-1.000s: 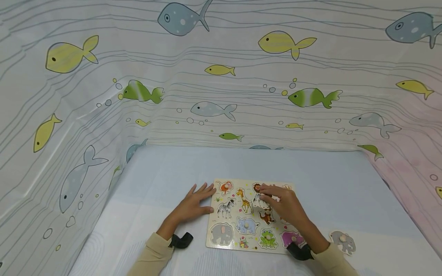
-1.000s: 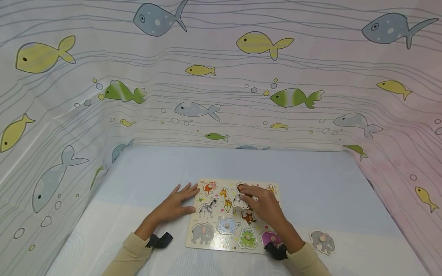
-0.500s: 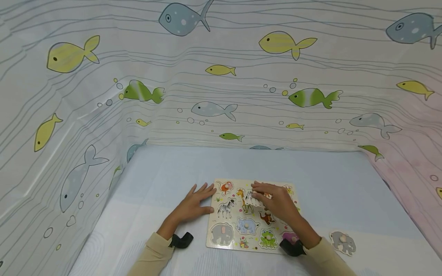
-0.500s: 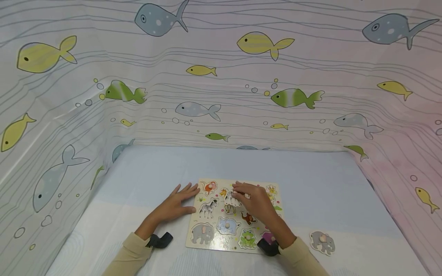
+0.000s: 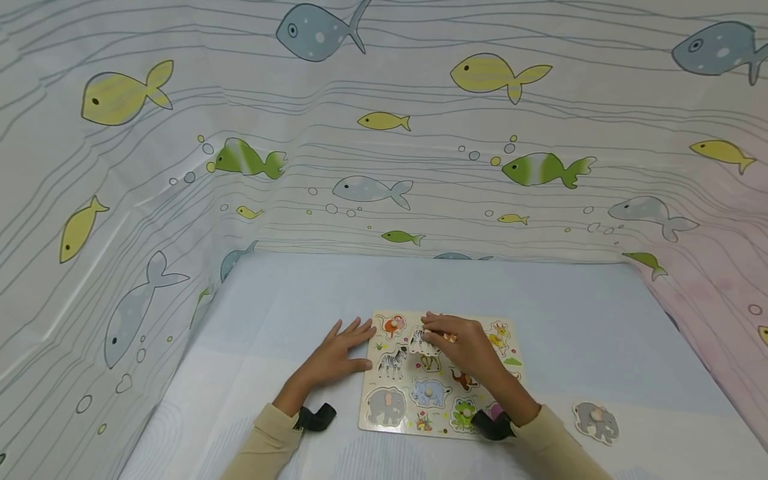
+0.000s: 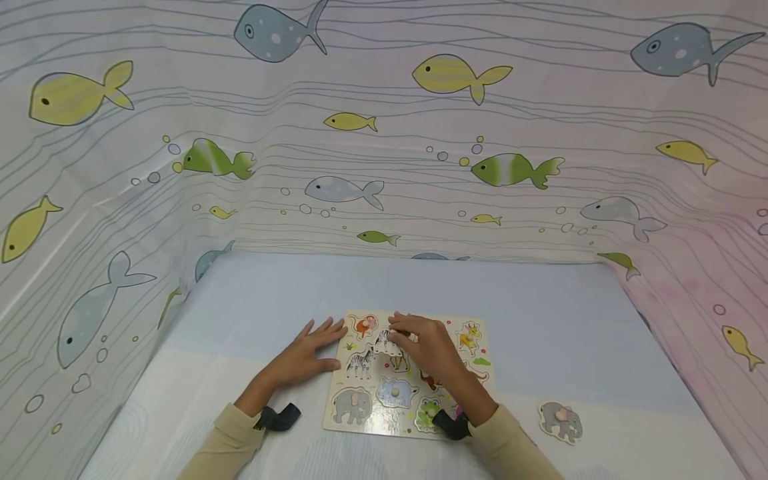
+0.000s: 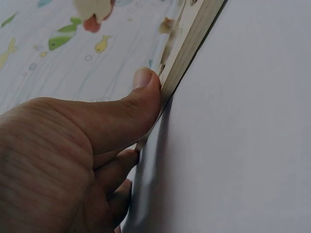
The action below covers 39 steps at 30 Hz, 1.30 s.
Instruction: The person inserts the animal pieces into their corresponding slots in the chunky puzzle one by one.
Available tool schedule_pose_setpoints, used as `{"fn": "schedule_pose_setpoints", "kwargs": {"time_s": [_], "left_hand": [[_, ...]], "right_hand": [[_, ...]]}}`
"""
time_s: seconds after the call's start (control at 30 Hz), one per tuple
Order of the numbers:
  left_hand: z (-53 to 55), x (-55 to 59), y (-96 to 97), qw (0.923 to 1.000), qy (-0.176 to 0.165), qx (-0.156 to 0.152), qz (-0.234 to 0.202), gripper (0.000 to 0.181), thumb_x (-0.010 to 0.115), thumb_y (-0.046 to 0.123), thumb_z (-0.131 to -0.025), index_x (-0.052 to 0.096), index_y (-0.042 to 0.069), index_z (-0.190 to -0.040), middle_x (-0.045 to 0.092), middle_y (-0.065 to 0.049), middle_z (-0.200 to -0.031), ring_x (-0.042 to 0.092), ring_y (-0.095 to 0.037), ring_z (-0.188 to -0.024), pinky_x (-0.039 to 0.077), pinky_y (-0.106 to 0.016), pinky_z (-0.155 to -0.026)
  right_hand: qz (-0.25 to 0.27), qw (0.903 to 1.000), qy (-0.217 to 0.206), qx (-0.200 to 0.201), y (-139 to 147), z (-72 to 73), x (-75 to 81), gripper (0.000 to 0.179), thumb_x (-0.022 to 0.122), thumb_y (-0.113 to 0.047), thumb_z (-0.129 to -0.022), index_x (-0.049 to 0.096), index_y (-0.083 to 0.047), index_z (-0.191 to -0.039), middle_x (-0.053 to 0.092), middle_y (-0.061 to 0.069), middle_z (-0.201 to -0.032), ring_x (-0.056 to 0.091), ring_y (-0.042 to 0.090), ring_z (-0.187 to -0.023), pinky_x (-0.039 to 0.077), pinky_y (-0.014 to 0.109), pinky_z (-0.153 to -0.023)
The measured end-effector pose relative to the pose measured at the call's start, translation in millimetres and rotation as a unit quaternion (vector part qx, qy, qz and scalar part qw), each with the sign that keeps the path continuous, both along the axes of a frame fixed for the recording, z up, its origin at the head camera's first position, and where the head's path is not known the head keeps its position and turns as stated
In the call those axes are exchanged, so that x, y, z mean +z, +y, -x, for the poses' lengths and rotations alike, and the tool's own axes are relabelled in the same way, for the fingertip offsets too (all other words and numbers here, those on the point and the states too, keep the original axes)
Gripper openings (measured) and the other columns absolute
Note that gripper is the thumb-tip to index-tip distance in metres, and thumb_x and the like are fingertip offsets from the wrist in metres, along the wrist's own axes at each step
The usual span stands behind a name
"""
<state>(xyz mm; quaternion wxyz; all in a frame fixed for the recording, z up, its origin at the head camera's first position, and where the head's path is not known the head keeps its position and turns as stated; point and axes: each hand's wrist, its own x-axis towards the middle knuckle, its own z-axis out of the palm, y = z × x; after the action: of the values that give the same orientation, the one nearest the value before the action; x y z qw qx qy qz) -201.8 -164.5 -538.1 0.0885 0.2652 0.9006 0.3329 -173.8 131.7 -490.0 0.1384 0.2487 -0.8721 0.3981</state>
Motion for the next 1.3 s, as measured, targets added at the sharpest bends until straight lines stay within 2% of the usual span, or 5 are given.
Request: {"fn": "schedule_pose_setpoints", "kwargs": {"time_s": [0.2, 0.7, 0.93, 1.13, 1.3], "left_hand": [[1.2, -3.2, -1.7, 1.0, 0.001, -0.003, 0.003, 0.074, 0.076, 0.032, -0.086, 0.046, 0.012, -0.15, 0.036, -0.005, -0.16, 0.022, -0.031, -0.154, -0.002, -0.056, -0.127], [2.5, -4.5, -3.1, 0.9999, 0.003, -0.006, 0.008, 0.074, 0.076, 0.033, -0.086, 0.045, 0.013, -0.151, 0.035, -0.005, -0.161, 0.021, -0.03, -0.154, -0.002, -0.056, -0.127], [3.2, -5.1, -3.0, 0.9999, 0.006, -0.009, 0.012, 0.074, 0.075, 0.034, -0.087, 0.045, 0.013, -0.151, 0.035, -0.005, -0.161, 0.021, -0.03, -0.154, -0.002, -0.056, -0.127], [2.8, -4.4, -3.4, 0.9998, 0.01, -0.011, 0.01, 0.074, 0.075, 0.034, -0.087, 0.045, 0.012, -0.151, 0.036, -0.006, -0.16, 0.022, -0.032, -0.154, -0.001, -0.057, -0.126], [2.7, -4.1, -3.1, 0.9997, 0.013, -0.017, 0.005, 0.073, 0.075, 0.034, -0.088, 0.045, 0.011, -0.151, 0.036, -0.008, -0.16, 0.023, -0.033, -0.153, 0.0, -0.058, -0.126]], "right_hand": [[-0.008, 0.9999, -0.005, -0.002, -7, 2.1, -0.8, 0.021, 0.076, -0.017, -0.088, 0.078, -0.01, -0.108, 0.074, 0.003, -0.119, 0.067, 0.022, -0.12, 0.057, 0.044, -0.096], [-0.001, 0.9997, -0.017, 0.019, -26, 5.9, -8.1, 0.019, 0.075, -0.017, -0.088, 0.079, -0.008, -0.105, 0.075, 0.005, -0.117, 0.067, 0.022, -0.12, 0.059, 0.04, -0.092], [-0.003, 0.9995, -0.006, 0.03, -33, 6.0, -12.8, 0.019, 0.076, -0.015, -0.087, 0.079, -0.006, -0.104, 0.075, 0.009, -0.115, 0.069, 0.023, -0.116, 0.06, 0.041, -0.091], [0.01, 0.9989, -0.02, 0.042, -39, 6.3, -18.3, 0.021, 0.075, -0.015, -0.088, 0.078, -0.005, -0.106, 0.074, 0.012, -0.118, 0.069, 0.025, -0.116, 0.062, 0.036, -0.085], [0.011, 0.9987, -0.035, 0.036, -43, 2.6, -21.7, 0.022, 0.075, -0.016, -0.088, 0.078, -0.006, -0.107, 0.075, 0.009, -0.117, 0.069, 0.024, -0.115, 0.061, 0.037, -0.089]]}}
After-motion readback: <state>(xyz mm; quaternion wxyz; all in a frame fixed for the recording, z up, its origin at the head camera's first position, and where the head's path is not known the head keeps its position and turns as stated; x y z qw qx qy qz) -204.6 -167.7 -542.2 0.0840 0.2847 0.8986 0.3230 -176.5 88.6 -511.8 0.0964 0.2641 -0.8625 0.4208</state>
